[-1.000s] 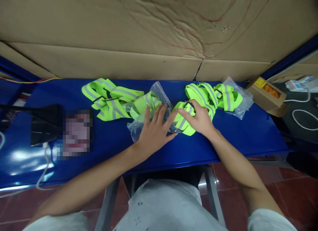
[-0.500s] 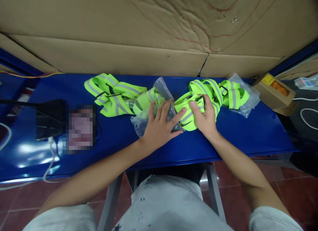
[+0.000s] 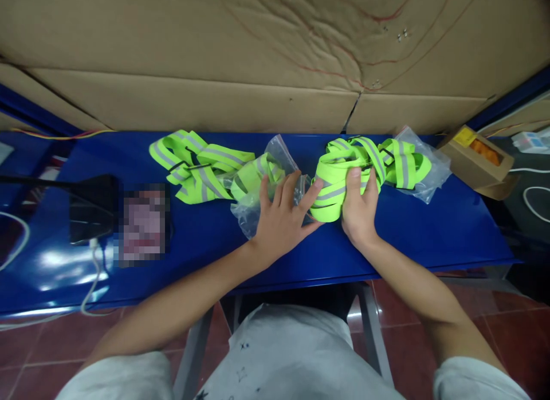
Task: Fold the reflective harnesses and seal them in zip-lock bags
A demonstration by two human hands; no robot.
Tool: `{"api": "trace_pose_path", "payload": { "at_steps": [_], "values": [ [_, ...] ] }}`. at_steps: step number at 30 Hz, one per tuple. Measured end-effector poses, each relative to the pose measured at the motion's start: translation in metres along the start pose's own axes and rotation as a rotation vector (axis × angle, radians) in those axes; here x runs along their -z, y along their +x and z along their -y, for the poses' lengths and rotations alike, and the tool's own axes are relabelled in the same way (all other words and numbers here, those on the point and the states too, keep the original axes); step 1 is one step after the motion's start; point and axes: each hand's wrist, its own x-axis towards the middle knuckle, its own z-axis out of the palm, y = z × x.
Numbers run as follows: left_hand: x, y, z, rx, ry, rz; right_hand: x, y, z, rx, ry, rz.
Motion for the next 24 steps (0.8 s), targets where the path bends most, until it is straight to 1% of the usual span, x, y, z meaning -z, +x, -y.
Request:
{"api": "trace_pose_path", "payload": {
  "at_steps": [4, 8, 10, 12, 14, 15, 17, 20, 22, 24],
  "values": [
    [-0.002, 0.001, 0.001, 0.001, -0.024, -0.036, 0.0, -0.006, 0.005, 0.143, -0.071, 0.007],
    [-0.005, 0.001, 0.009, 0.041, 0.008, -0.025, 0.004, -0.006, 0.006, 0.24, -0.09, 0.126],
    [-0.008, 0.001, 0.014, 0.062, 0.014, -0.014, 0.007, -0.002, 0.007, 0.289, -0.079, 0.259],
    [-0.011, 0.0, 0.017, 0.069, 0.007, -0.033, 0.01, 0.005, 0.007, 0.32, -0.059, 0.442],
    [-0.011, 0.0, 0.019, 0.051, 0.0, -0.044, 0.014, 0.012, 0.007, 0.306, -0.033, 0.602],
    [-0.01, 0.0, 0.019, 0.04, -0.005, -0.043, 0.015, 0.015, 0.006, 0.287, -0.023, 0.638],
    [-0.006, 0.0, 0.018, 0.029, -0.021, -0.031, 0.017, 0.018, 0.005, 0.25, -0.021, 0.633],
    [0.0, 0.0, 0.017, 0.029, -0.055, -0.01, 0.019, 0.019, 0.006, 0.221, -0.05, 0.575],
    [0.003, 0.0, 0.018, 0.026, -0.067, 0.01, 0.02, 0.019, 0.009, 0.215, -0.07, 0.593],
    [0.003, 0.0, 0.02, 0.023, -0.064, 0.038, 0.021, 0.018, 0.012, 0.219, -0.087, 0.65]
  ]
}}
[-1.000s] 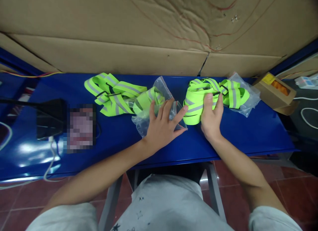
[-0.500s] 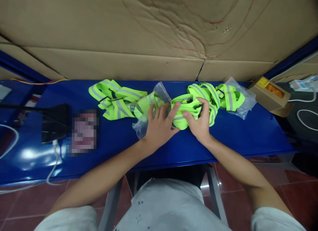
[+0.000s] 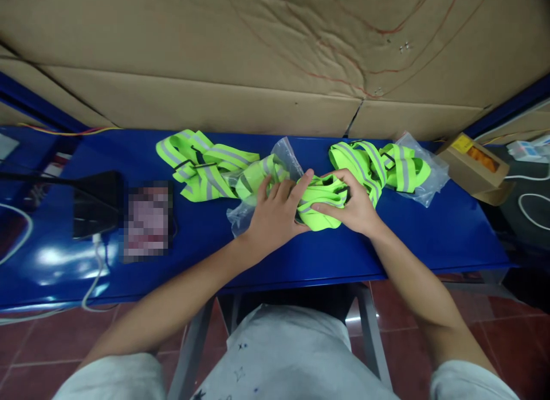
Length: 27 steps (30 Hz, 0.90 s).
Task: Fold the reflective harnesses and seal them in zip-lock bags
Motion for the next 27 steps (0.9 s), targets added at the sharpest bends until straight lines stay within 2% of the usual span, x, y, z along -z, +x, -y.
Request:
{"api": "trace_pose_path", "payload": {
  "at_steps": [9, 15, 20, 24, 27],
  "values": [
    [-0.002, 0.001, -0.002, 0.016, -0.113, 0.093, 0.01, 0.004, -0.004, -0.076, 0.079, 0.301],
    [0.0, -0.001, 0.001, 0.0, -0.2, 0.143, 0.013, 0.004, -0.004, -0.122, 0.115, 0.307],
    [0.009, -0.001, 0.005, -0.015, -0.359, 0.219, 0.021, 0.006, 0.0, -0.13, 0.135, 0.49],
    [0.015, -0.001, 0.007, -0.006, -0.448, 0.286, 0.024, 0.008, -0.003, -0.192, 0.135, 0.464],
    [0.02, 0.0, 0.012, 0.067, -0.605, 0.381, 0.026, 0.009, -0.003, -0.216, 0.144, 0.468]
  ]
}}
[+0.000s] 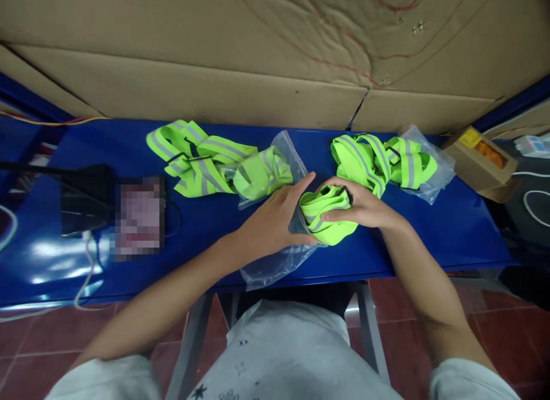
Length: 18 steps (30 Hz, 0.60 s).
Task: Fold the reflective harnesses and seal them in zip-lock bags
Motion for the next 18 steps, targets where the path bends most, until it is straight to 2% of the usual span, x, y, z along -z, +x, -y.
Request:
{"api": "trace_pose_path", "payload": {
  "at_steps": [3, 6, 10, 13, 15, 18],
  "values": [
    [0.007, 0.001, 0.003, 0.156, -0.067, 0.088, 0.001, -0.001, 0.002, -0.002, -0.009, 0.012],
    [0.009, 0.005, 0.008, 0.237, -0.149, 0.115, 0.002, -0.002, 0.003, 0.017, -0.015, 0.033],
    [0.01, 0.008, 0.011, 0.265, -0.28, 0.12, 0.006, -0.003, 0.001, 0.07, 0.011, 0.07],
    [0.012, 0.008, 0.008, 0.248, -0.299, 0.156, 0.007, -0.003, -0.001, 0.084, 0.093, 0.166],
    [0.015, 0.007, 0.006, 0.245, -0.287, 0.202, 0.007, -0.002, -0.002, 0.064, 0.163, 0.218],
    [0.017, 0.007, 0.005, 0.263, -0.317, 0.287, 0.005, 0.0, -0.003, 0.017, 0.214, 0.223]
  ]
}}
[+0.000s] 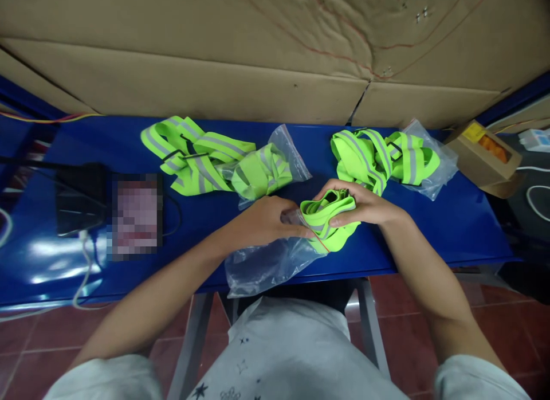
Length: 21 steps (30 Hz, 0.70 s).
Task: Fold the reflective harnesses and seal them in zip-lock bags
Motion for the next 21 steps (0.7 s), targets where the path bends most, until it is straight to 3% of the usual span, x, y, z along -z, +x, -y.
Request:
{"api": "trace_pose_path", "payload": {
  "at_steps": [7, 18, 21],
  "values": [
    [0.001, 0.001, 0.001, -0.035, -0.156, -0.101, -0.006, 0.002, 0.004, -0.132, -0.024, -0.128],
    [-0.008, 0.002, 0.0, -0.107, -0.329, 0.021, 0.001, 0.002, 0.003, -0.095, 0.042, 0.129],
    [-0.01, 0.002, 0.001, -0.105, -0.293, -0.019, -0.006, 0.004, -0.001, -0.098, -0.018, 0.072]
  ]
}}
